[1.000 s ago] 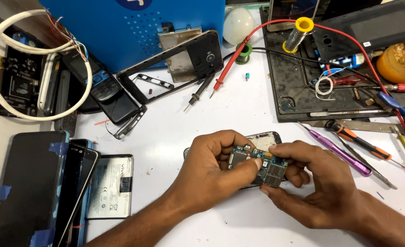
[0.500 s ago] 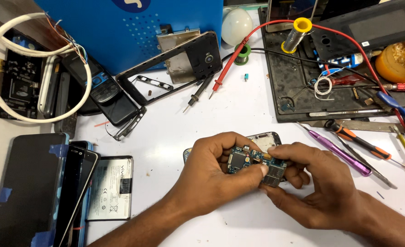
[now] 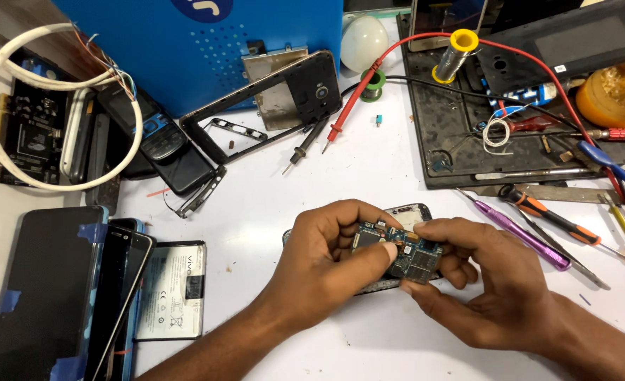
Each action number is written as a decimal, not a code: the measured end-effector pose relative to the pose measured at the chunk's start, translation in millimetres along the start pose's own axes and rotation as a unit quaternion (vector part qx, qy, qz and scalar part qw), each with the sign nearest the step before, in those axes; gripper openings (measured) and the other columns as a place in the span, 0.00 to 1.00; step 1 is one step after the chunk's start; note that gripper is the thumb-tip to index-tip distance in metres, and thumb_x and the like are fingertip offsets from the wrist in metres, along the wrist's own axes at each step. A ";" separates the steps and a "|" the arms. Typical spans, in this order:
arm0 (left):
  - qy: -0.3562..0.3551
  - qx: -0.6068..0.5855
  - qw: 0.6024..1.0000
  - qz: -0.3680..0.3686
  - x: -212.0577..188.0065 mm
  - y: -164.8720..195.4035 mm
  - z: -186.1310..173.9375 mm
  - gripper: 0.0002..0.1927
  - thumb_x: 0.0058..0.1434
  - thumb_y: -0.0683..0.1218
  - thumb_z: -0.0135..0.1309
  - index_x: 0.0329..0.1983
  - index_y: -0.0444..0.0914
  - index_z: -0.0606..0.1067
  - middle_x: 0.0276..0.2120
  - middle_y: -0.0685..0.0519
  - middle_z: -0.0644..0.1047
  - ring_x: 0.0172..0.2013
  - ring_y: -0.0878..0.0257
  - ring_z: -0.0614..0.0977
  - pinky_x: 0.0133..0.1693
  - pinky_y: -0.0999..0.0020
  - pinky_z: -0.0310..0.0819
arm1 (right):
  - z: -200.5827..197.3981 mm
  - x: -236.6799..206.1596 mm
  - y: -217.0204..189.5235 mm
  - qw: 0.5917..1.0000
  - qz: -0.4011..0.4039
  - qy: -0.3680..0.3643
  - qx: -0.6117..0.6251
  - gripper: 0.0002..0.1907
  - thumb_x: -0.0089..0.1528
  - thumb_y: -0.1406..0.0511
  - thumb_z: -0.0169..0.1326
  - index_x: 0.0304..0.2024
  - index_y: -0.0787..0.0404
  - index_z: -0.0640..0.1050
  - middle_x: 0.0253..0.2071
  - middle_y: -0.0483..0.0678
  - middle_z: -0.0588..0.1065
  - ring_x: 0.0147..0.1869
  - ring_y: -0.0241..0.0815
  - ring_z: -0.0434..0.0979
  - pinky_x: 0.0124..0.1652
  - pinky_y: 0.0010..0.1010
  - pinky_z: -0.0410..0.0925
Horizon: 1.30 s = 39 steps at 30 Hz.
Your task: The person repairs a disassembled smartphone at a cluttered workbench. They lift the motherboard out of the phone frame, turn it over in both hands, and use a screwdriver to work on small components on the board, at one point holding the board up near a multimeter before resuming screwdriver work.
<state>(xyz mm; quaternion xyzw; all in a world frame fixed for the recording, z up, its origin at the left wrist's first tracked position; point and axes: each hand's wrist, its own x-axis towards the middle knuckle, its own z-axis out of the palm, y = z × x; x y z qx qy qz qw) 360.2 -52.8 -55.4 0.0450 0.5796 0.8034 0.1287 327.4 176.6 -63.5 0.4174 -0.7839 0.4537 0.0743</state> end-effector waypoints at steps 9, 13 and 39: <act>0.030 0.030 0.999 -0.004 1.3 9.0 0.7 0.17 0.63 0.41 0.53 0.53 0.27 0.74 0.36 0.49 0.80 0.29 0.75 0.77 0.29 0.79 0.72 | -2.2 -1.9 0.2 0.995 0.077 0.004 0.066 0.36 0.52 0.71 0.69 0.59 0.68 0.67 0.29 0.39 0.71 0.26 0.24 0.62 0.26 0.17 0.57; 0.025 0.091 0.993 0.072 -5.8 19.0 0.0 0.31 0.58 0.39 0.57 0.65 0.30 0.68 0.44 0.52 0.73 0.30 0.77 0.72 0.30 0.81 0.67 | -6.6 -1.2 -1.9 0.979 0.135 0.019 0.151 0.36 0.52 0.74 0.67 0.60 0.70 0.66 0.37 0.45 0.75 0.30 0.25 0.64 0.28 0.17 0.61; -0.008 0.205 0.969 0.140 -11.2 22.1 -5.3 0.30 0.57 0.42 0.67 0.63 0.32 0.73 0.42 0.53 0.78 0.27 0.78 0.71 0.27 0.81 0.65 | -18.4 3.6 -8.2 0.971 0.150 0.002 0.186 0.36 0.57 0.70 0.62 0.65 0.76 0.65 0.43 0.51 0.77 0.35 0.27 0.70 0.31 0.17 0.64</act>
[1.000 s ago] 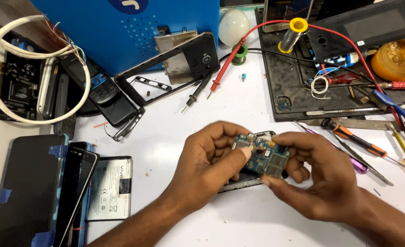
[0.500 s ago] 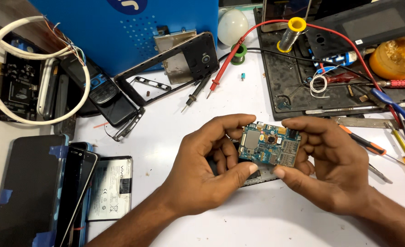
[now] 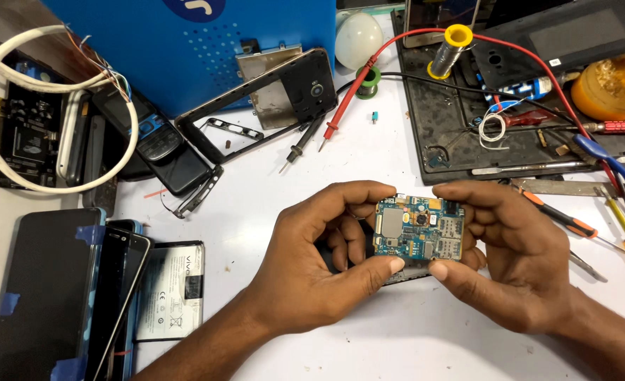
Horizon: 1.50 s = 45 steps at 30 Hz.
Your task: The person repairs a disassembled smartphone at a cluttered workbench. They lift the motherboard out of the phone frame, turn it over in both hands, and use a screwdriver to work on small components on the board, at one point holding the board up near a multimeter before resuming screwdriver work.
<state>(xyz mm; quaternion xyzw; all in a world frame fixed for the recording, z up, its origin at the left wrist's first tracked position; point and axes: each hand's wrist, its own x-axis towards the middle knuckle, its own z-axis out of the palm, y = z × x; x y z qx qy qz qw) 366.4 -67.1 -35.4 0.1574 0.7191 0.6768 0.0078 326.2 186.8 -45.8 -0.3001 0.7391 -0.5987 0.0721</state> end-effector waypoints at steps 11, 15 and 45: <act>0.024 -0.069 0.994 -0.083 2.4 -5.3 7.0 0.17 0.67 0.44 0.60 0.54 0.29 0.76 0.29 0.60 0.76 0.26 0.79 0.70 0.28 0.82 0.65 | -7.7 -10.3 25.0 0.984 0.165 0.052 -0.043 0.21 0.71 0.57 0.48 0.29 0.64 0.78 0.22 0.46 0.75 0.23 0.32 0.66 0.23 0.25 0.62; -0.008 -0.040 0.997 -0.059 2.2 1.9 2.3 0.33 0.59 0.41 0.63 0.67 0.34 0.66 0.30 0.60 0.77 0.25 0.80 0.71 0.26 0.83 0.65 | -11.1 -10.6 26.9 0.974 0.210 0.064 0.058 0.25 0.70 0.55 0.46 0.30 0.68 0.80 0.23 0.47 0.76 0.24 0.32 0.67 0.24 0.26 0.62; -0.033 0.001 0.999 -0.024 5.4 -15.6 19.1 0.30 0.58 0.40 0.66 0.64 0.33 0.72 0.35 0.58 0.78 0.25 0.78 0.69 0.26 0.81 0.63 | -22.6 -21.5 43.0 0.968 0.218 0.062 0.108 0.33 0.73 0.50 0.37 0.37 0.71 0.81 0.24 0.53 0.76 0.24 0.35 0.66 0.23 0.27 0.61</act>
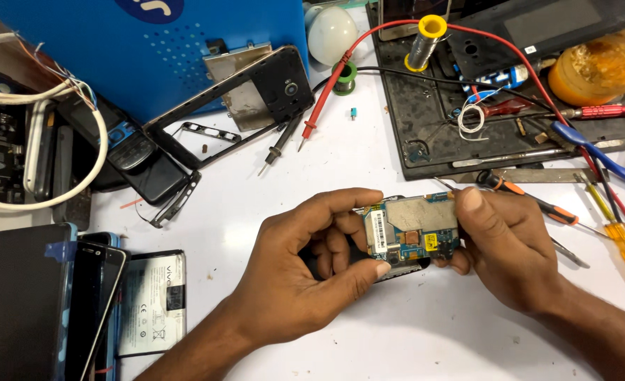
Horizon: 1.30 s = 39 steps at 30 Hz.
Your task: The person repairs a disassembled smartphone at a cluttered workbench. They lift the motherboard out of the phone frame, turn it over in both hands, and use a screwdriver to work on small components on the board, at one point holding the board up near a multimeter before resuming screwdriver work.
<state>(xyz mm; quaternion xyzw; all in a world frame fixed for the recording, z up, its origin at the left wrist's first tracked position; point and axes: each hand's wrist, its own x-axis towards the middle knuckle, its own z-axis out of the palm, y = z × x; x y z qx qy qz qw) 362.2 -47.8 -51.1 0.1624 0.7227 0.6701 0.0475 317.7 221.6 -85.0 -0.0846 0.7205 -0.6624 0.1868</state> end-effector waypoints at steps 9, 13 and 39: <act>-0.007 -0.018 0.999 -0.034 8.9 -2.8 7.5 0.30 0.59 0.39 0.63 0.65 0.33 0.71 0.36 0.59 0.76 0.27 0.78 0.71 0.27 0.81 0.65 | -15.3 -1.1 3.7 0.996 -0.003 -0.012 0.085 0.33 0.69 0.53 0.39 0.40 0.80 0.80 0.30 0.59 0.76 0.28 0.42 0.66 0.28 0.32 0.61; -0.010 -0.009 0.999 -0.031 14.6 -6.0 12.3 0.29 0.60 0.39 0.62 0.65 0.32 0.71 0.35 0.59 0.76 0.27 0.78 0.71 0.28 0.81 0.67 | -21.1 -4.4 4.5 0.993 -0.012 -0.025 0.116 0.30 0.67 0.56 0.43 0.43 0.82 0.79 0.32 0.60 0.75 0.30 0.43 0.66 0.29 0.34 0.62; -0.027 -0.115 0.989 -0.084 25.7 2.6 24.2 0.31 0.61 0.36 0.61 0.68 0.30 0.69 0.37 0.58 0.75 0.30 0.78 0.72 0.32 0.82 0.69 | -36.5 -7.8 -5.7 0.998 -0.028 -0.035 0.051 0.23 0.67 0.59 0.45 0.32 0.72 0.80 0.25 0.51 0.72 0.26 0.38 0.66 0.26 0.30 0.62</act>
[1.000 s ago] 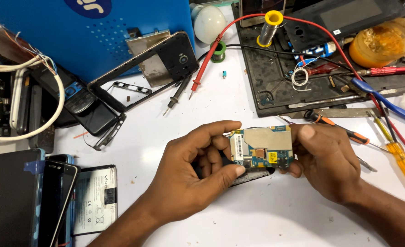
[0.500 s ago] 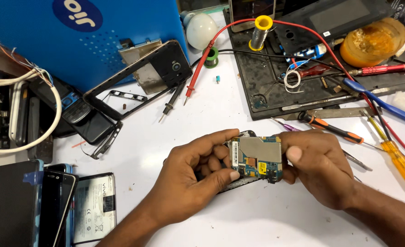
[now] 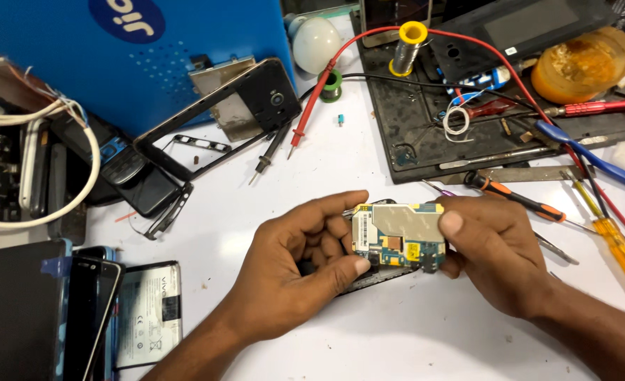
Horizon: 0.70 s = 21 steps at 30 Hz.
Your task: The person repairs a disassembled smartphone at a cluttered workbench. They lift the motherboard out of the phone frame, turn it over in both hands, and use a screwdriver to work on small components on the board, at one point holding the board up near a multimeter before resuming screwdriver work.
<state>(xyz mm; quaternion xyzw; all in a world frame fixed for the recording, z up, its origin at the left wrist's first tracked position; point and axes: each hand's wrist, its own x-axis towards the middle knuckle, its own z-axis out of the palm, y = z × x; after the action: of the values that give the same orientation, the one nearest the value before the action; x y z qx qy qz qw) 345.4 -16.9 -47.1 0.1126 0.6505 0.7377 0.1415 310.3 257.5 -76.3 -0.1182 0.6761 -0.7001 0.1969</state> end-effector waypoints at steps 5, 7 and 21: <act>0.004 0.013 0.999 0.053 -8.3 5.9 -1.6 0.33 0.60 0.36 0.63 0.69 0.30 0.69 0.38 0.58 0.74 0.31 0.77 0.71 0.33 0.82 0.67 | 2.8 0.3 -2.4 0.999 0.025 0.023 0.023 0.22 0.69 0.61 0.46 0.28 0.72 0.77 0.26 0.52 0.71 0.27 0.39 0.67 0.26 0.30 0.62; 0.003 0.022 0.998 0.064 -9.8 8.4 -1.9 0.33 0.60 0.36 0.63 0.69 0.30 0.69 0.38 0.58 0.75 0.31 0.77 0.71 0.33 0.81 0.68 | 2.6 1.4 -3.1 0.999 0.032 0.031 0.028 0.22 0.69 0.61 0.46 0.28 0.72 0.77 0.25 0.52 0.71 0.27 0.39 0.66 0.26 0.30 0.62; -0.003 0.025 0.997 0.080 -9.9 23.1 -0.9 0.28 0.64 0.38 0.60 0.68 0.30 0.70 0.37 0.57 0.78 0.30 0.78 0.71 0.33 0.81 0.68 | -1.6 3.8 -9.8 0.998 0.031 0.034 0.037 0.22 0.69 0.61 0.46 0.29 0.73 0.77 0.24 0.55 0.73 0.26 0.39 0.67 0.25 0.31 0.61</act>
<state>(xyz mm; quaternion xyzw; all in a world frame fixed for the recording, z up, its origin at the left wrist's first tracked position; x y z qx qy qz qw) 352.9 -23.9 -24.1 0.1697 0.6571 0.7300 0.0812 305.0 257.4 -67.1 -0.0657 0.6593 -0.7219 0.1997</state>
